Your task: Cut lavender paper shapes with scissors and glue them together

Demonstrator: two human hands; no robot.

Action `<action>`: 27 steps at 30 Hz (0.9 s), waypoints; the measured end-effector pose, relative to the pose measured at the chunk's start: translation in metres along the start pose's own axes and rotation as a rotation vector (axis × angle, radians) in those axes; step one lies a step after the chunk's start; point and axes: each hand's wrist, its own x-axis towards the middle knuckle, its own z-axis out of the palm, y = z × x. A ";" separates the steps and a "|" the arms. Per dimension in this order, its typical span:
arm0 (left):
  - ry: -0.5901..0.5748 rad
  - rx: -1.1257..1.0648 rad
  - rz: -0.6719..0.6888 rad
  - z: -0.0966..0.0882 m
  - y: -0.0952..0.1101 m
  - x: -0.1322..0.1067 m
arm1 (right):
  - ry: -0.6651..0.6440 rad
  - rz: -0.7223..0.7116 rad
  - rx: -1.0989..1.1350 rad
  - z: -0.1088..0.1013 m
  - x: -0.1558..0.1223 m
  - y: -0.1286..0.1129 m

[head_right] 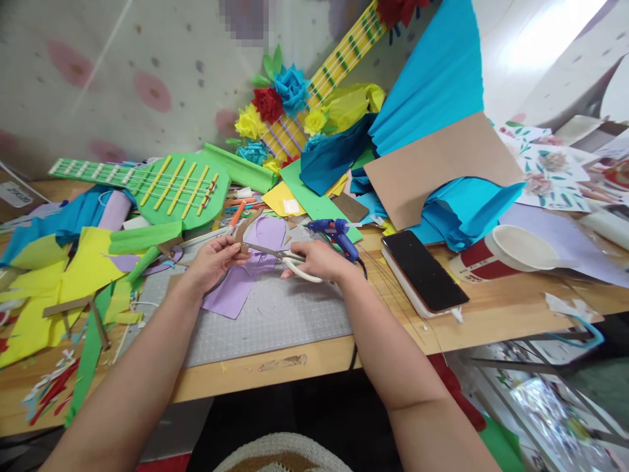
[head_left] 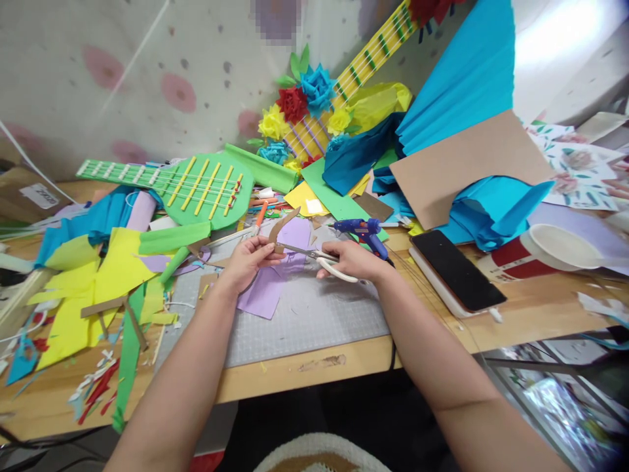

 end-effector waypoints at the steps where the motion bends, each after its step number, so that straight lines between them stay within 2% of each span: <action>1: 0.002 0.005 0.013 0.001 -0.001 0.000 | -0.017 -0.002 0.004 -0.001 0.000 0.000; 7: 0.016 -0.020 0.067 0.003 -0.006 0.000 | -0.033 0.008 -0.008 -0.004 -0.001 0.001; 11: -0.010 -0.006 0.055 0.001 -0.006 0.000 | 0.006 0.036 -0.029 -0.003 -0.001 0.003; 16: 0.060 -0.018 0.040 0.003 -0.003 0.000 | 0.059 0.024 -0.023 0.001 0.001 0.003; 22: 0.024 -0.022 0.009 0.002 -0.002 0.001 | -0.022 -0.001 0.049 -0.001 0.001 0.003; 27: -0.008 -0.015 0.040 -0.004 -0.005 0.003 | -0.085 -0.009 0.072 -0.002 0.001 0.005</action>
